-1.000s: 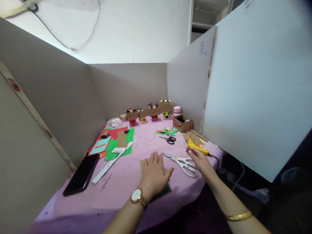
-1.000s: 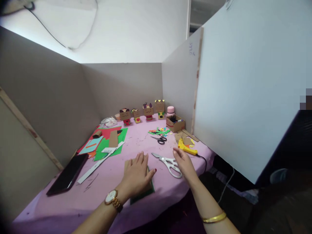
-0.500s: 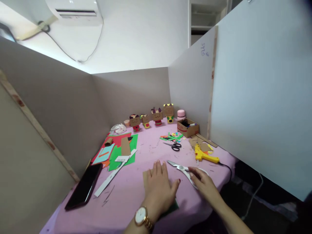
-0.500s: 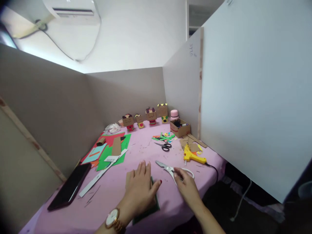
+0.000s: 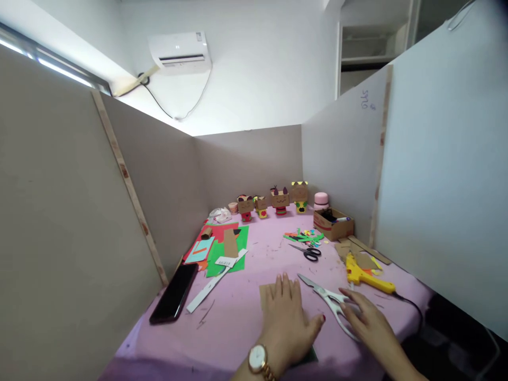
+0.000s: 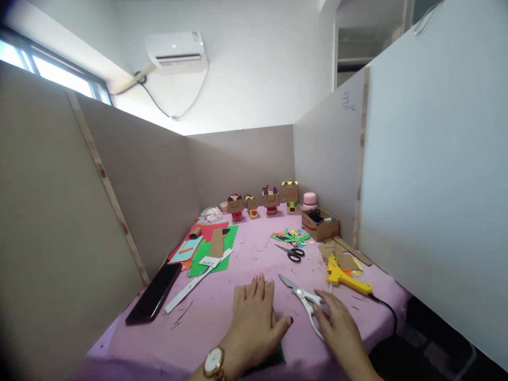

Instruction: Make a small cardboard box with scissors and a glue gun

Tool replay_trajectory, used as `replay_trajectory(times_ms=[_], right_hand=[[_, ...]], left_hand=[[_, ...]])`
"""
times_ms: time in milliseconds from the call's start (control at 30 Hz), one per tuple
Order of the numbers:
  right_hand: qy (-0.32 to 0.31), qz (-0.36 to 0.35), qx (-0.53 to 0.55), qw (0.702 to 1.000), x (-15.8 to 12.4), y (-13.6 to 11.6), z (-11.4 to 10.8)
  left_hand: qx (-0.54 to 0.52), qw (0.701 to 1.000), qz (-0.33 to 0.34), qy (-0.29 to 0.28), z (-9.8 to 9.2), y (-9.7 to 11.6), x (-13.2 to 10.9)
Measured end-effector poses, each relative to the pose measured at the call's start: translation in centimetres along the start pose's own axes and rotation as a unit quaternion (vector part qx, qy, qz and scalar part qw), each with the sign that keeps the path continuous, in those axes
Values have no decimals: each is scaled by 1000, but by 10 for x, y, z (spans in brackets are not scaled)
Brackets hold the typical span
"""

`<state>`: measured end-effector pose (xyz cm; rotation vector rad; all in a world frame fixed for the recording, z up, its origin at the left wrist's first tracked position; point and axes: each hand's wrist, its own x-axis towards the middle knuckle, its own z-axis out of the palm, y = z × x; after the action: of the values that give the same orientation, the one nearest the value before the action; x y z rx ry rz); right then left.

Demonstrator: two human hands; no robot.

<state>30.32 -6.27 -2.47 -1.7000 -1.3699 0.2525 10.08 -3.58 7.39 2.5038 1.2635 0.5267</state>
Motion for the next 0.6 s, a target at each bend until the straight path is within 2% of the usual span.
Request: replay_trajectory(times_ms=[200,300,333,433,500,600], right_hand=[[-40,-28,-99,994,0,4,9],[-52,-31,-129,990,-2,4,6],[-61,-35,-133,989,-2,4,4],[-88,-52,-137,985,1,4,0],[-97,-63,-136,984,3,6,-1],[-96,-76,-136,983,5,11,0]], left_hand=[[-53,998,28,-23,-6,-6,-4],[-66,995,45,-62,-9,-21,-4],[-76,995,40,-55,-9,-30,-4],[-141,990,14,11,-6,-63,-6],[-206,972,-18,112,-7,-85,-6],[-328,917,-165,154,-14,-110,6]])
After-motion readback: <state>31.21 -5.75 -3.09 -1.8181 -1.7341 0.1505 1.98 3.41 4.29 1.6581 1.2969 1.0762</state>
